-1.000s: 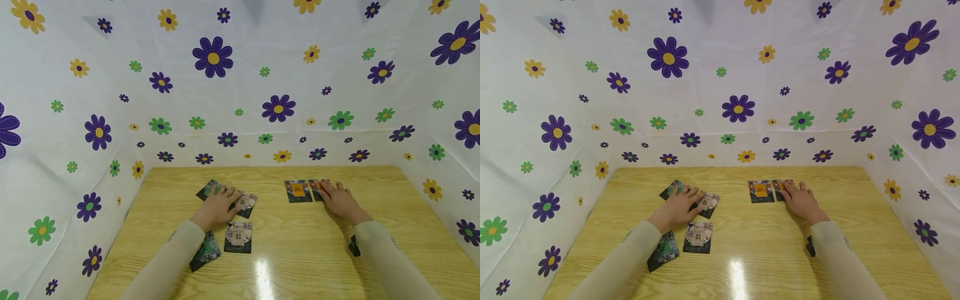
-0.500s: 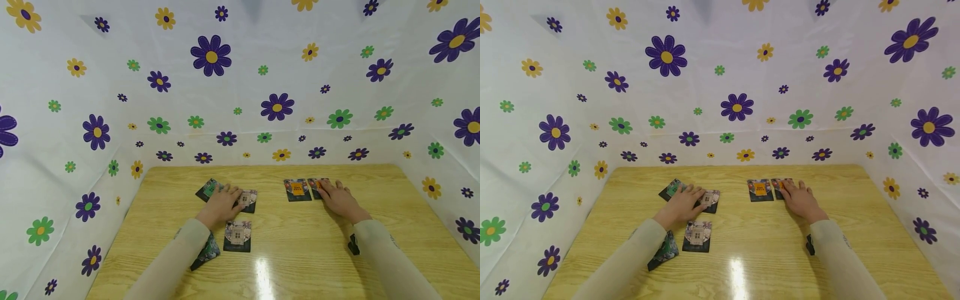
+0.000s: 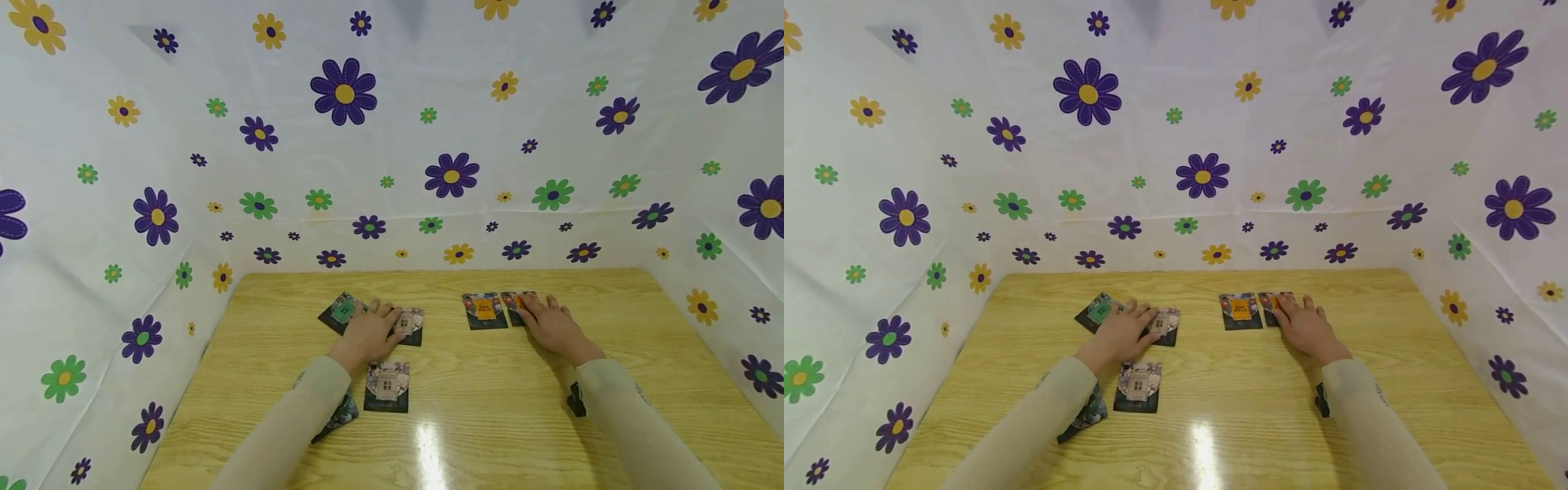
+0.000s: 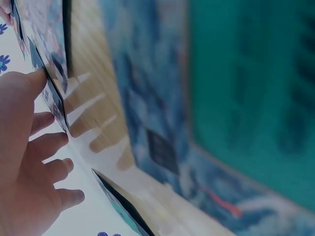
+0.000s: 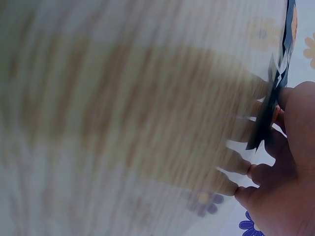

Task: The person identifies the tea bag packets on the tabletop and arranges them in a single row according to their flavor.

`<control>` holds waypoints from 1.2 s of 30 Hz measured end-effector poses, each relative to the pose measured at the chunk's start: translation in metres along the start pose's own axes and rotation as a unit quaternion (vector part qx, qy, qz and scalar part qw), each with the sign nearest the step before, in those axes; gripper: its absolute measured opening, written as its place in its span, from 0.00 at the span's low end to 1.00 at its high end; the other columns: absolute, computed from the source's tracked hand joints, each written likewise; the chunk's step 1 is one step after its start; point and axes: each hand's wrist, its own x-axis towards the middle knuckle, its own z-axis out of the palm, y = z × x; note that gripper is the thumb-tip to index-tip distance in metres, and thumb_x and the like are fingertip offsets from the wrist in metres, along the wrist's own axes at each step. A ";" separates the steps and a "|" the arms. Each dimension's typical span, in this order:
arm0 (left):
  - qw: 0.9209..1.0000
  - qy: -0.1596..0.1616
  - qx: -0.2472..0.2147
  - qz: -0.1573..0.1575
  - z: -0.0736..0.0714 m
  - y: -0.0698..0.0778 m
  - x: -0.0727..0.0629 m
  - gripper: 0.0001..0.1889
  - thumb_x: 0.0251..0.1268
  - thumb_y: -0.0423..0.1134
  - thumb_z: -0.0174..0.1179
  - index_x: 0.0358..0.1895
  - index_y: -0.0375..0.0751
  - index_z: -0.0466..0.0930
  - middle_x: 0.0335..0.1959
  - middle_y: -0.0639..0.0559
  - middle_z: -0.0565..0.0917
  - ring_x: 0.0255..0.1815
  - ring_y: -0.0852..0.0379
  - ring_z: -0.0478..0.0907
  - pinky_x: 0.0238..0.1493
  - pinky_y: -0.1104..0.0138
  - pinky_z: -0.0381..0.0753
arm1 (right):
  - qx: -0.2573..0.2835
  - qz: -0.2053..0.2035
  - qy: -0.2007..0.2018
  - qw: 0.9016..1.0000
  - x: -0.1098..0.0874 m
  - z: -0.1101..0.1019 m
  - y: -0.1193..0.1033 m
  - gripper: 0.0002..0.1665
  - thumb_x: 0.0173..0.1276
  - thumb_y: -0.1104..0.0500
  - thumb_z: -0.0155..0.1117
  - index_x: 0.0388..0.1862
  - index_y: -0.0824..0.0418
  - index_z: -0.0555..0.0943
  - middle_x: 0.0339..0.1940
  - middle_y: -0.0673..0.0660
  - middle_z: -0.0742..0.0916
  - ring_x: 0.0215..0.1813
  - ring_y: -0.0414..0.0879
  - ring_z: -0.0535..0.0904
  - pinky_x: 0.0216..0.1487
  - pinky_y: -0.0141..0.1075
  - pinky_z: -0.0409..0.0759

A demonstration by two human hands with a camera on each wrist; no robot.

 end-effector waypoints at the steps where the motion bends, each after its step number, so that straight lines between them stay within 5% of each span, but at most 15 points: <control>1: 1.000 0.000 0.003 0.000 0.000 0.002 0.001 0.35 0.85 0.64 0.41 0.86 0.54 0.56 0.85 0.48 0.62 0.87 0.40 0.53 0.84 0.36 0.52 | -0.001 0.001 -0.001 1.000 0.000 0.000 0.000 0.36 0.90 0.47 0.39 0.84 0.69 0.60 0.80 0.78 0.65 0.79 0.87 0.51 0.74 0.80 0.53; 36: 1.000 -0.006 0.024 -0.018 -0.002 0.038 0.022 0.35 0.86 0.64 0.33 0.88 0.55 0.50 0.87 0.47 0.57 0.88 0.42 0.51 0.86 0.38 0.49 | 0.002 0.000 0.001 1.000 0.000 0.000 0.000 0.35 0.90 0.46 0.39 0.84 0.68 0.61 0.80 0.77 0.65 0.79 0.86 0.52 0.73 0.80 0.55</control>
